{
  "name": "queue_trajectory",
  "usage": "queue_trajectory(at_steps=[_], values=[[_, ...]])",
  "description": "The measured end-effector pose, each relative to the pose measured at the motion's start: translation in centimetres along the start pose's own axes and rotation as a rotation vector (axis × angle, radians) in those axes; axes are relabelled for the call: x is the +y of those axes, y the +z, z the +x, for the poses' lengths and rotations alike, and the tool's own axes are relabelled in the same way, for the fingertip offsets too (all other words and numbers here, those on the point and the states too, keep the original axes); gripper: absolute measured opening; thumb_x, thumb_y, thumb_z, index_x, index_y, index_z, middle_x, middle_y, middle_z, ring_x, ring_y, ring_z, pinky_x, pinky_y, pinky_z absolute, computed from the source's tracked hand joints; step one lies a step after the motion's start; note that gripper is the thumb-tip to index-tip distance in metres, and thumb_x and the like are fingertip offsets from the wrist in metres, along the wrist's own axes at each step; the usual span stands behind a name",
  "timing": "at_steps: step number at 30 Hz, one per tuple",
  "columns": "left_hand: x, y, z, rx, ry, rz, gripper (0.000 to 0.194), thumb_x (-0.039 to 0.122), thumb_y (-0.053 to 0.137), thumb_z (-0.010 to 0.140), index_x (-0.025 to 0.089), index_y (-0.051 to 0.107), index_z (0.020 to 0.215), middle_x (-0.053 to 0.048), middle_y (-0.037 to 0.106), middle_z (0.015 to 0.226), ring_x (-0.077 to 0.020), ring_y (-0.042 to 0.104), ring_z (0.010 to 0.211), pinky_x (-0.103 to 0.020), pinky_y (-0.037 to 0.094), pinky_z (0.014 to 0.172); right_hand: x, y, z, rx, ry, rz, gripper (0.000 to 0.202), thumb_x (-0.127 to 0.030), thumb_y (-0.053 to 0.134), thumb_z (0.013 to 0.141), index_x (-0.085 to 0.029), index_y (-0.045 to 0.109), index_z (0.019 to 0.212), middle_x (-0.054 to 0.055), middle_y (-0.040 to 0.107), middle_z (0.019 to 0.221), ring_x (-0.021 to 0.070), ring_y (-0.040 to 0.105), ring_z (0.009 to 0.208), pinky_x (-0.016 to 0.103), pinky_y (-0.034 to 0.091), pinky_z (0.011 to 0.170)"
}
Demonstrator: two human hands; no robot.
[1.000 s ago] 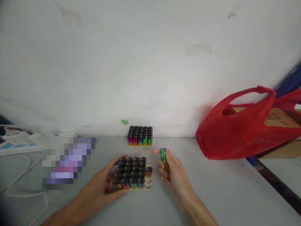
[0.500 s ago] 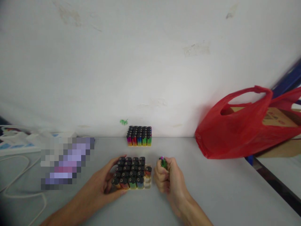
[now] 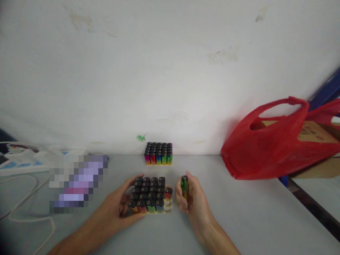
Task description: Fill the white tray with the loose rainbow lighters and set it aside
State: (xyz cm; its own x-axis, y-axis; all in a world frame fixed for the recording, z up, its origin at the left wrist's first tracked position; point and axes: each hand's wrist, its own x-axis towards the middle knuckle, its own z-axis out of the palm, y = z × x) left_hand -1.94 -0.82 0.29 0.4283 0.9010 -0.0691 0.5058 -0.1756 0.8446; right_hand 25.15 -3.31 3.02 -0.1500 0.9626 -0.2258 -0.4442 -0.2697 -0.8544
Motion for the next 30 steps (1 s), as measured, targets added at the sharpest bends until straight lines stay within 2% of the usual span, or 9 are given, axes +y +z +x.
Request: queue_trajectory(at_steps=[5,10,13,20,23,26,28,30], values=[[-0.3,0.0,0.3,0.018,0.006,-0.017,0.095,0.041,0.086,0.088,0.023,0.038,0.168,0.006,0.066,0.071,-0.0176,0.054,0.058,-0.024,0.039,0.054,0.4,-0.1,0.3,-0.025,0.013,0.001,0.066,-0.080,0.072,0.089,-0.025,0.043,0.065,-0.010,0.026,0.056,0.0113,0.018,0.053,0.027,0.021,0.051],[-0.3,0.0,0.4,0.027,0.016,-0.048,0.096,0.037,0.087,0.085,0.024,0.040,0.168,0.006,0.068,0.072,-0.0177,0.057,0.058,-0.024,0.042,0.055,1.0,-0.1,0.3,-0.041,0.074,-0.026,0.071,-0.085,0.071,0.084,-0.028,0.035,0.063,-0.012,0.021,0.055,0.0096,0.010,0.049,0.028,0.009,0.045],[-0.2,-0.1,0.5,0.019,0.017,-0.049,0.095,0.039,0.086,0.086,0.024,0.039,0.168,0.006,0.069,0.070,-0.0175,0.056,0.056,-0.025,0.041,0.054,1.1,0.0,0.2,-0.007,0.090,-0.078,0.069,-0.083,0.066,0.086,-0.028,0.031,0.061,-0.011,0.019,0.053,0.0095,0.008,0.048,0.029,0.005,0.044],[-0.1,-0.3,0.4,0.022,0.012,-0.045,0.097,0.039,0.088,0.085,0.025,0.040,0.168,0.005,0.072,0.073,-0.0167,0.055,0.054,-0.024,0.039,0.052,0.9,0.3,-0.3,0.086,0.122,-0.137,0.062,-0.076,0.064,0.083,-0.028,0.030,0.060,-0.010,0.019,0.053,0.0098,0.008,0.050,0.028,0.006,0.045],[0.1,-0.3,0.4,0.022,0.014,-0.041,0.093,0.040,0.086,0.088,0.026,0.040,0.168,0.004,0.075,0.078,-0.0176,0.058,0.057,-0.024,0.042,0.053,1.2,0.3,-0.1,0.105,0.039,-0.123,0.065,-0.080,0.065,0.085,-0.027,0.035,0.063,-0.011,0.020,0.056,0.0099,0.009,0.052,0.027,0.007,0.047],[0.2,-0.3,0.4,0.028,0.019,-0.063,0.094,0.038,0.087,0.086,0.027,0.042,0.167,-0.001,0.080,0.095,-0.0170,0.062,0.058,-0.025,0.046,0.055,1.4,0.3,0.2,0.102,-0.058,-0.136,0.069,-0.088,0.065,0.089,-0.026,0.043,0.069,-0.011,0.022,0.058,0.0103,0.010,0.053,0.027,0.010,0.047],[0.2,-0.3,0.5,0.034,0.022,-0.076,0.095,0.037,0.088,0.084,0.027,0.043,0.166,-0.004,0.082,0.106,-0.0169,0.065,0.059,-0.025,0.049,0.056,1.4,0.6,0.1,0.115,-0.138,-0.152,0.065,-0.085,0.065,0.095,-0.025,0.048,0.077,-0.010,0.031,0.061,0.0106,0.015,0.053,0.027,0.014,0.047],[0.3,-0.4,0.5,0.038,0.023,-0.072,0.094,0.036,0.088,0.083,0.028,0.045,0.165,-0.005,0.082,0.109,-0.0171,0.066,0.060,-0.025,0.049,0.056,1.1,0.9,-0.1,0.127,-0.239,-0.204,0.056,-0.078,0.067,0.101,-0.025,0.054,0.086,-0.008,0.042,0.066,0.0115,0.026,0.052,0.027,0.023,0.048]])
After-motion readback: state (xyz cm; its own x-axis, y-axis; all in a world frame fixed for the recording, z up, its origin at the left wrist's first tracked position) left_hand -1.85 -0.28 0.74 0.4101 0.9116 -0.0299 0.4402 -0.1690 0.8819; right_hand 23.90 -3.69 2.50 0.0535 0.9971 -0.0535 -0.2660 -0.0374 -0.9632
